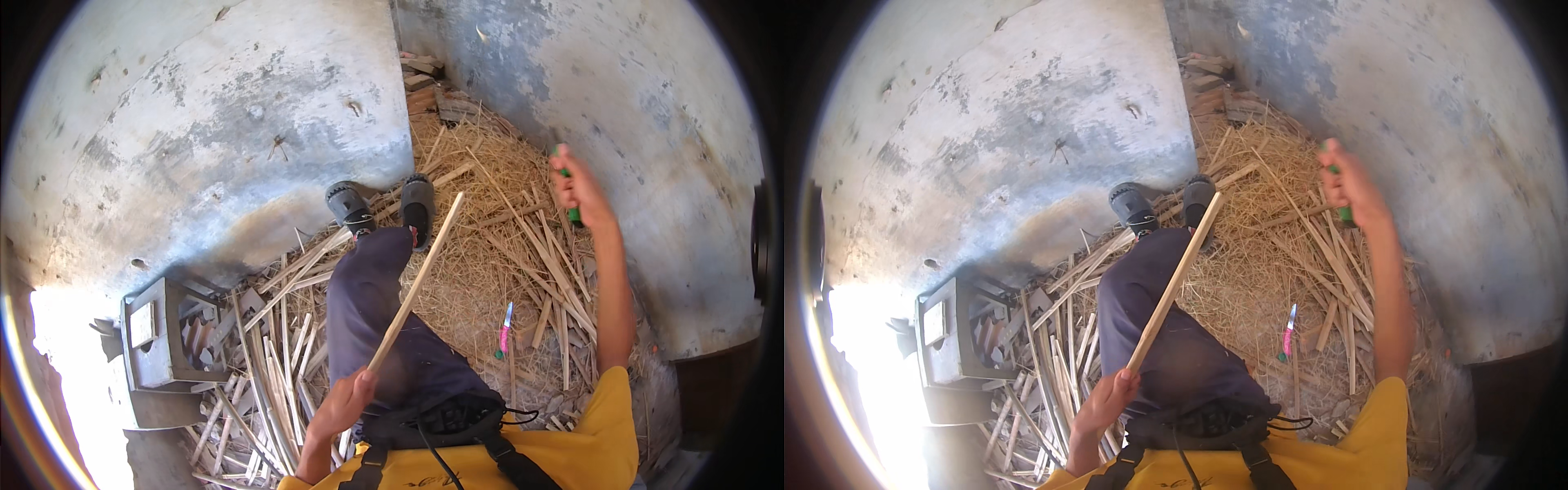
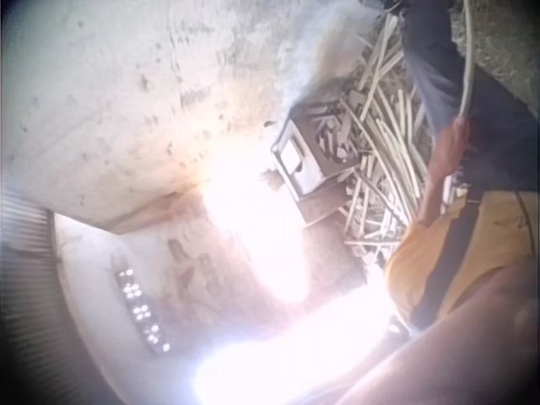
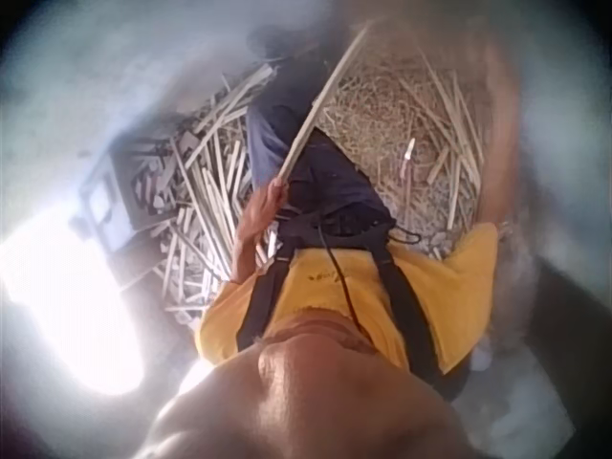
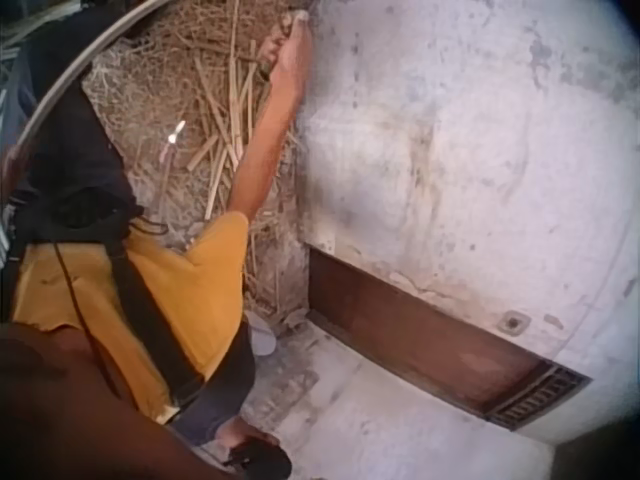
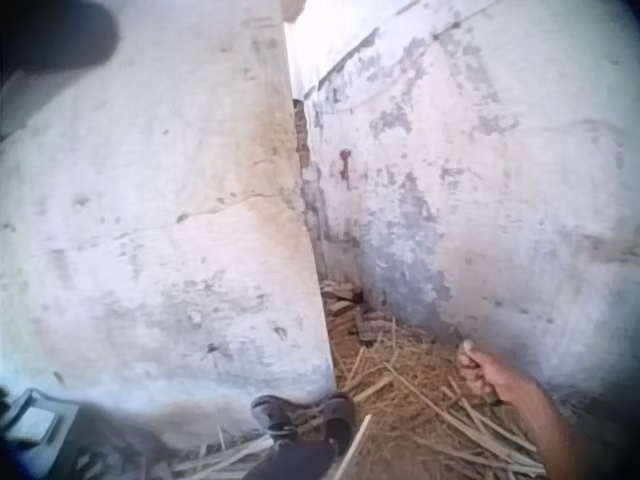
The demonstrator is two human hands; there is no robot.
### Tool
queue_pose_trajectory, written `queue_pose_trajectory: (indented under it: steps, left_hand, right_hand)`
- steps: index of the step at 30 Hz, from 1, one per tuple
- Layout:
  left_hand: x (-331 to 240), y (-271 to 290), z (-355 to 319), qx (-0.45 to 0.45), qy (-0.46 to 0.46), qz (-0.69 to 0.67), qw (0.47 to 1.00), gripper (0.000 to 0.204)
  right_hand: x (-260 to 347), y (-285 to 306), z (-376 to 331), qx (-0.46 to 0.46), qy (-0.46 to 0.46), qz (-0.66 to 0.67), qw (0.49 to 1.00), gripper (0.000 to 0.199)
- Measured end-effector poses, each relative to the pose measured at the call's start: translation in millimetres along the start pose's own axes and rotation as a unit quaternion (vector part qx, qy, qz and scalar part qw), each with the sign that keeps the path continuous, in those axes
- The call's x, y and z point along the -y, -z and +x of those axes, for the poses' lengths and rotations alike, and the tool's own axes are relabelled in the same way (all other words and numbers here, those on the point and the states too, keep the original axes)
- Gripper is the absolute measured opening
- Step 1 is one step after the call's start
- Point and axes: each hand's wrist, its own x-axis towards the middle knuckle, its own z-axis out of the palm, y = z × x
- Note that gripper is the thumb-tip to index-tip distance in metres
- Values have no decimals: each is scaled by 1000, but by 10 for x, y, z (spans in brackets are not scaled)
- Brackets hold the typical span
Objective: The person uses a small green-handled knife to shave thin strips of wood from a long wooden slat while sitting on the floor.
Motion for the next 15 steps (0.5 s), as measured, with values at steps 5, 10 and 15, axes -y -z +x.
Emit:
queue_pose_trajectory:
  steps: [5, 10, 15]
  left_hand:
    - [77, 2, 114, -31, 108, -58, 992, 60]
    - [-94, 86, 396, 60, 92, -199, 974, 63]
    - [-153, 97, 531, 91, 62, -233, 966, 63]
  right_hand:
    - [6, -165, -159, 76, 22, 14, 997, 48]
    - [-327, -808, -420, 123, 22, 72, 990, 37]
    - [-351, -1294, -866, 172, 85, 96, 977, 19]
